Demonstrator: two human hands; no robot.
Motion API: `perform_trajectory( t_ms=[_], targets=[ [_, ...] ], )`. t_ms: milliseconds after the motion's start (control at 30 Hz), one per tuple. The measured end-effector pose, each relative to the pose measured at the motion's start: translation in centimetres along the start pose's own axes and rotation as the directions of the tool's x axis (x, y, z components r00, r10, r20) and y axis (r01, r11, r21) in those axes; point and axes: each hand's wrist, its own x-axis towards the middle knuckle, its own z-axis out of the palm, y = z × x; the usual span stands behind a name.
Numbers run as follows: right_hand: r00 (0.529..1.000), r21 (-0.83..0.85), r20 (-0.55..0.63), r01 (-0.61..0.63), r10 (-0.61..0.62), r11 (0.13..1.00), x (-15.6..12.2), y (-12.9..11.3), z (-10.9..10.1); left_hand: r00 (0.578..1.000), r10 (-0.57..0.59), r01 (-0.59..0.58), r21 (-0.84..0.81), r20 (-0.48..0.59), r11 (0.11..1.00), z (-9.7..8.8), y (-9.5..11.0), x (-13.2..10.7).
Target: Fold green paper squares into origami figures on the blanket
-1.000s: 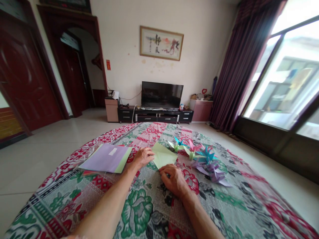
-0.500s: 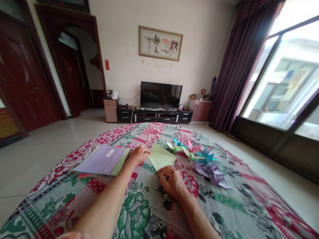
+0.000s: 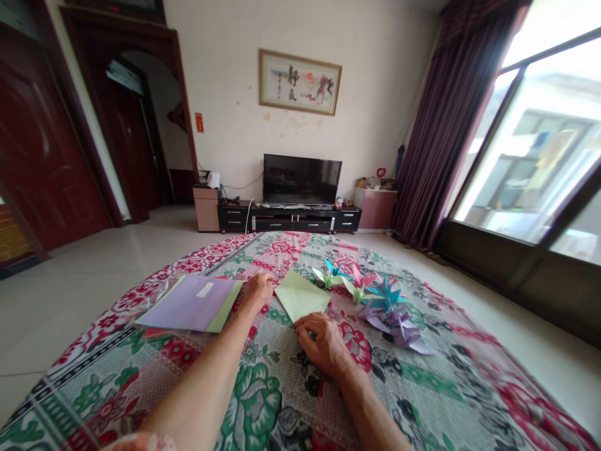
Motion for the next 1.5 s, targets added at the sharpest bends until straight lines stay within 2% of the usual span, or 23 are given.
perform_trajectory(
  t_ms=[67, 133, 200, 267, 333, 367, 400, 533, 633, 700, 767, 867, 933, 1000, 1133, 1200, 1367, 1500],
  targets=[
    [1.0, -0.012, 0.001, 0.012, -0.012, 1.0, 0.0, -0.1, 0.0, 0.998, -0.012, 0.01, -0.031, -0.057, 0.999, -0.4, 0.4, -0.6],
    [1.0, -0.024, 0.008, 0.024, -0.023, 0.999, 0.0, -0.2, 0.0, 0.994, 0.035, -0.038, -0.024, -0.1, 0.999, -0.8, 1.2, -1.8],
    [0.999, -0.031, -0.025, 0.02, -0.02, 0.999, 0.2, -0.2, 0.0, 0.992, 0.123, -0.123, 0.005, -0.042, 0.992, -0.9, 2.1, -3.5],
    [0.989, -0.045, -0.15, -0.023, 0.016, 0.999, 0.4, 0.1, -0.2, 0.975, 0.217, -0.218, 0.035, 0.037, 0.975, -0.9, 3.2, -5.5],
    [0.936, -0.08, -0.343, -0.113, 0.079, 0.99, 0.6, 0.6, -0.3, 0.961, 0.276, -0.277, 0.05, 0.031, 0.959, -0.6, 4.2, -7.1],
    [0.912, -0.101, -0.397, -0.16, 0.107, 0.982, 0.6, 1.0, -0.4, 0.953, 0.302, -0.303, 0.054, 0.024, 0.951, -0.4, 4.6, -7.8],
    [0.906, -0.116, -0.402, -0.197, 0.136, 0.973, 0.6, 1.3, -0.4, 0.951, 0.307, -0.308, 0.06, 0.014, 0.95, -0.2, 4.8, -8.2],
    [0.934, -0.258, -0.281, -0.295, 0.221, 0.92, 0.4, 1.6, -0.3, 0.961, 0.276, -0.274, 0.07, -0.018, 0.959, 0.4, 5.2, -8.9],
    [0.928, -0.384, -0.227, -0.365, 0.297, 0.848, 0.3, 0.8, 0.0, 0.946, 0.321, -0.318, 0.058, -0.047, 0.946, 0.7, 5.1, -8.8],
    [0.929, -0.42, -0.193, -0.368, 0.315, 0.83, 0.5, 0.0, 0.2, 0.932, 0.359, -0.357, 0.047, -0.042, 0.933, 0.7, 4.8, -8.6],
    [0.941, -0.398, -0.176, -0.337, 0.289, 0.853, 0.6, -0.8, 0.5, 0.924, 0.381, -0.381, 0.032, -0.012, 0.924, 0.6, 4.2, -8.3],
    [0.963, -0.253, -0.15, -0.256, 0.224, 0.933, 0.8, -1.3, 0.7, 0.923, 0.384, -0.384, -0.016, 0.034, 0.923, 0.2, 2.8, -7.5],
    [0.97, -0.173, -0.167, -0.207, 0.178, 0.963, 0.7, -1.1, 0.5, 0.903, 0.422, -0.418, -0.056, 0.079, 0.907, 0.0, 1.7, -7.0],
    [0.973, -0.205, -0.185, -0.176, 0.138, 0.963, 0.5, -0.6, 0.1, 0.891, 0.446, -0.438, -0.103, 0.082, 0.893, 0.0, 0.8, -6.6],
    [0.993, -0.324, -0.027, -0.121, 0.118, 0.938, -0.1, 0.5, -0.8, 0.877, 0.472, -0.453, -0.173, 0.091, 0.874, 0.0, 0.0, -6.1],
    [0.991, -0.358, 0.0, -0.125, 0.135, 0.925, -0.3, 1.0, -1.1, 0.873, 0.476, -0.452, -0.191, 0.104, 0.871, -0.1, -0.2, -5.9],
    [0.989, -0.328, 0.007, -0.137, 0.147, 0.935, -0.4, 2.8, -1.3, 0.88, 0.458, -0.431, -0.194, 0.126, 0.881, -0.2, -0.4, -5.8],
    [0.989, -0.292, 0.019, -0.135, 0.147, 0.947, -0.2, 3.6, -1.4, 0.888, 0.455, -0.444, -0.132, 0.064, 0.886, -0.1, -0.6, -5.7]
  ],
)
